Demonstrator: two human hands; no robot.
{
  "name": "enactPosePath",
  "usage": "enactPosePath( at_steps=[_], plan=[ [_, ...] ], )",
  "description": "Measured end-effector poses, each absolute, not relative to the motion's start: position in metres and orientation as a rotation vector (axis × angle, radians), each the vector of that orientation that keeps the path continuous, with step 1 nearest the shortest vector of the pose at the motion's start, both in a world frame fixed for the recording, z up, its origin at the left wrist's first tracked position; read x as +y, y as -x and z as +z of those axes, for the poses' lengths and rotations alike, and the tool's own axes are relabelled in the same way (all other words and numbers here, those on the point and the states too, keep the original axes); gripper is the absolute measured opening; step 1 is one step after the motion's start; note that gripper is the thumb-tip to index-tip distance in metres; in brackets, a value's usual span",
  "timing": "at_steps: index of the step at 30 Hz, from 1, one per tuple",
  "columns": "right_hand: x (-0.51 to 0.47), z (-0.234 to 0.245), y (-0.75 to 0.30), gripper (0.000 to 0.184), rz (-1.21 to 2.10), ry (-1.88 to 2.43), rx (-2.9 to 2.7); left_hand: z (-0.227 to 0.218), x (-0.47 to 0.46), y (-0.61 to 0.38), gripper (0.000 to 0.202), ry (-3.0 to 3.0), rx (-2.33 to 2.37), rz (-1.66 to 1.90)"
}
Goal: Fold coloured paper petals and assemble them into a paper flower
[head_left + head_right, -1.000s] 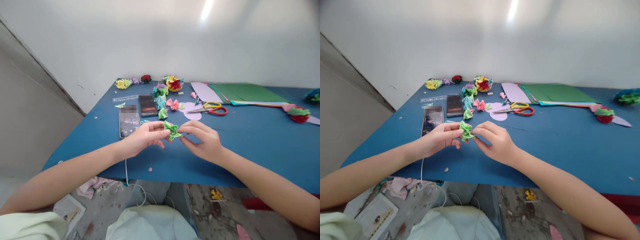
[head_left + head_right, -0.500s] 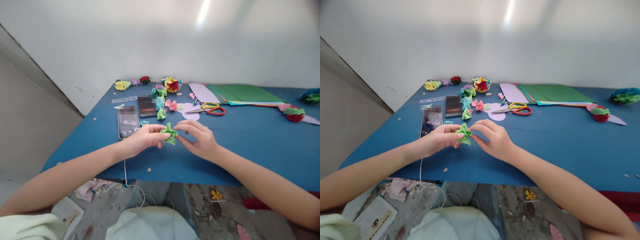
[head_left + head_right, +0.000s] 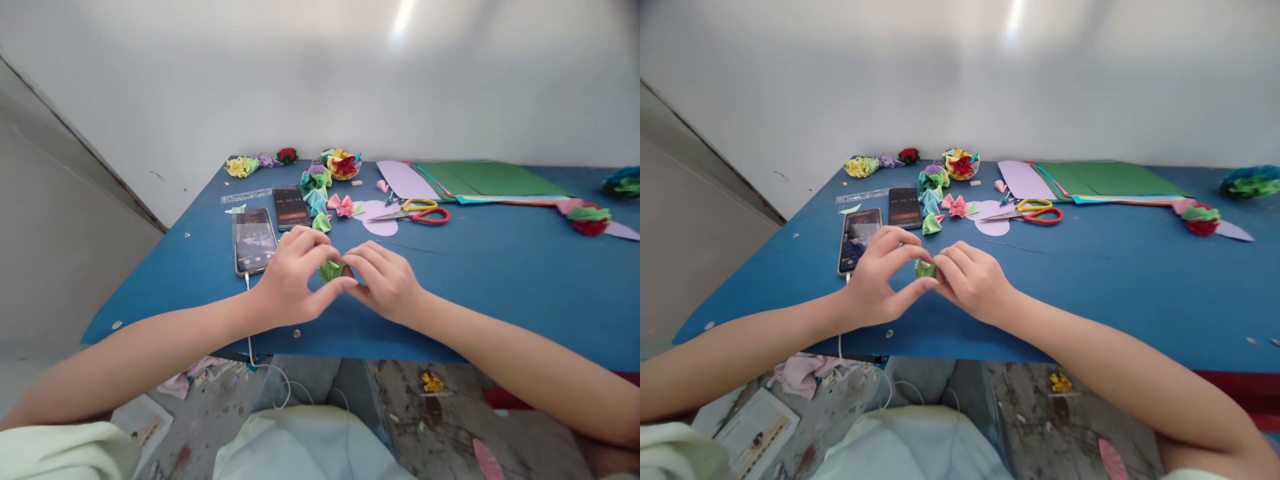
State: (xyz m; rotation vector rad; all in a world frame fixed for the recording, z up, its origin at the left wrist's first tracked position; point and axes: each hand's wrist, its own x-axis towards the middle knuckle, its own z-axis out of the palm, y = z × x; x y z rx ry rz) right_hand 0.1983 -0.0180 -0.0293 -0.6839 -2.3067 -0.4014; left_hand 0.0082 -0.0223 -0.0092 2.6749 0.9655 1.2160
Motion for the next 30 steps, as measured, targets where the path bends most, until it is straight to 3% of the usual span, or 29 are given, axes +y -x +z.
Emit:
enactPosePath(
  at_steps=[4, 18, 30],
  plan=[
    [-0.02, -0.031, -0.194, 0.01, -0.45, 0.701, -2.301, -0.014, -0.023, -0.01, 0.012, -2.836, 1.012, 1.085],
    [-0.021, -0.036, -0.195, 0.011, -0.458, 0.808, -2.257, -0.019, -0.019, -0.012, 0.015, -2.856, 0.829, 0.969],
    [-0.024, -0.029, -0.2, 0.009, -0.223, 0.65, -2.394, -0.009, -0.023, -0.008, 0.021, -2.789, 0.885, 0.827]
  ],
)
